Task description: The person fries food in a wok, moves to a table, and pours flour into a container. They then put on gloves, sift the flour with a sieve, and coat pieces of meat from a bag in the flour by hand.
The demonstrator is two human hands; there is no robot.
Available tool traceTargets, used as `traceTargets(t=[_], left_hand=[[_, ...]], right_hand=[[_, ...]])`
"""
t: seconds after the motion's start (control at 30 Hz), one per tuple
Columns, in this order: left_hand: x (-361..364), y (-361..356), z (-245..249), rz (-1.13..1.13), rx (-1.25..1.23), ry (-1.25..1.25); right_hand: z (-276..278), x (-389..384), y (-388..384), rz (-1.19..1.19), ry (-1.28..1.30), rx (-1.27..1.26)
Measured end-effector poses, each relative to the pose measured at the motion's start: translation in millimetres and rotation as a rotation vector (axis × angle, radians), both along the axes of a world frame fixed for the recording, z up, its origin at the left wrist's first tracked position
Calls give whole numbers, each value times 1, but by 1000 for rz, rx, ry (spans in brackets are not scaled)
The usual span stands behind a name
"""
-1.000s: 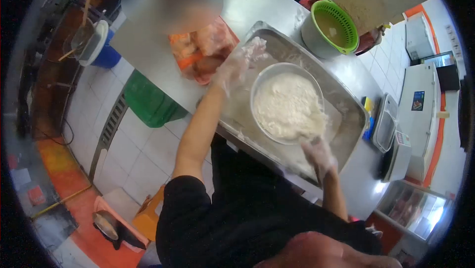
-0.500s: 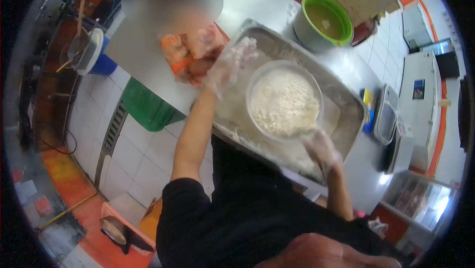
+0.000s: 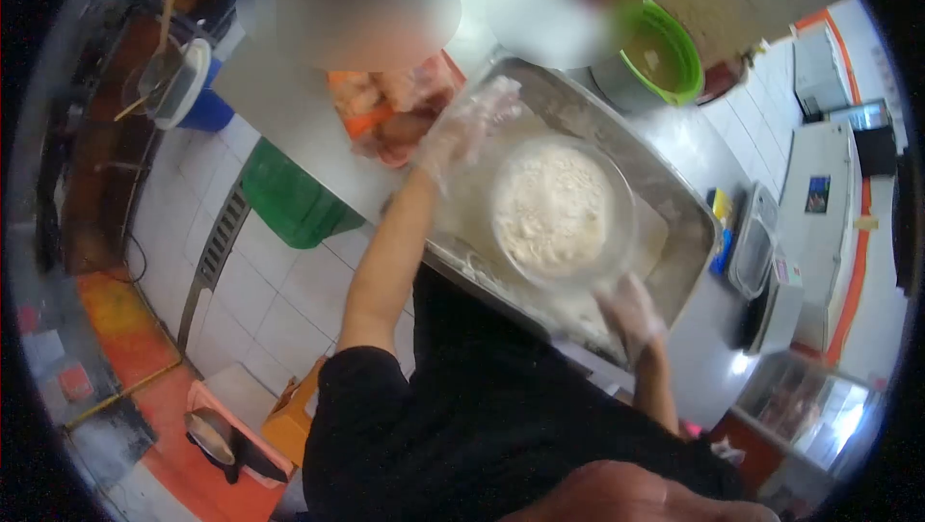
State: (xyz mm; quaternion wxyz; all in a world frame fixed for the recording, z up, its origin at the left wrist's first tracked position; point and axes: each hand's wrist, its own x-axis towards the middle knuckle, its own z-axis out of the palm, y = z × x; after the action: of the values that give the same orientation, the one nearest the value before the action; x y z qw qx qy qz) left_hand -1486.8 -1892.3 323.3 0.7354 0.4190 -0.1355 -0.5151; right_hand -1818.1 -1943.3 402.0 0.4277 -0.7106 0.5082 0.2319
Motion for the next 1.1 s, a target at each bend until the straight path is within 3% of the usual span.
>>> traceTargets(t=[0.03,0.07,0.17,0.2,0.27,0.3,0.33,0.37,0.4,0.43,0.47,0.5,0.57,0.63,0.67,0.7,0.77,0.8,0.87,0.9,0.93,1.0,1.03,1.07,1.1], left_hand=[[9,-3,-11,-51,47,-96],[17,1,-12,-34,46,-101],[7,-1,-17,-109,-15,95],[-2,-2,-31,-104,-9,101],[10,-12,-52,-45,-186,-20],[7,3,-38,-106,-240,-66],[7,2,-24,-118,-233,-67],[-4,2,-9,-108,-126,70],[-5,3,0,-71,-22,194],[0,-2,-28,-57,-28,160],[10,-8,-84,-70,-191,-337],[11,-8,-91,-97,-321,-189],[13,-9,-106,-179,-557,131],[-30,20,81,-119,205,-247],[-15,8,15,-152,116,-206],[0,-3,-50,-189,29,-160],[-16,-5,-22,44,-205,-30],[-6,-1,-18,61,-200,-39],[-2,-2,-13,-33,-164,14],[-6,6,20,-69,87,139],[-5,3,9,-57,28,74],[0,0,-10,-40,-85,8],[2,0,-12,-28,-96,0],[-2,-3,-14,-33,-80,-3],[-4,-4,-14,-43,-54,-6]], right_hand=[[-11,-13,2,-99,-338,-35],[-12,-12,2,-159,-487,-20],[-3,-23,7,-341,-47,191],[-9,-26,7,-208,23,110],[-13,3,-3,-30,21,8],[8,9,5,-4,-131,-58],[18,7,14,-5,-281,-120],[-2,-24,28,-38,-265,-109],[-42,-59,31,-487,-404,95],[-70,-69,20,-911,-572,310],[-67,-70,10,-306,-366,133],[-63,-69,0,253,-205,-149],[-65,-72,10,278,-369,-187],[-59,-39,24,-643,-414,143],[-56,-44,20,162,-179,-172],[-43,-48,18,458,-248,-306],[-19,-55,11,1002,-390,-780],[-29,-47,12,1015,-406,-778],[-52,-42,29,-103,-800,-11],[-51,-52,29,-372,-838,194],[-46,-59,29,-672,-878,368],[-42,-47,15,-43,-388,-84],[-52,-71,10,-135,-667,100],[-49,-62,10,-154,-661,98],[-35,-29,17,-224,-457,96]])
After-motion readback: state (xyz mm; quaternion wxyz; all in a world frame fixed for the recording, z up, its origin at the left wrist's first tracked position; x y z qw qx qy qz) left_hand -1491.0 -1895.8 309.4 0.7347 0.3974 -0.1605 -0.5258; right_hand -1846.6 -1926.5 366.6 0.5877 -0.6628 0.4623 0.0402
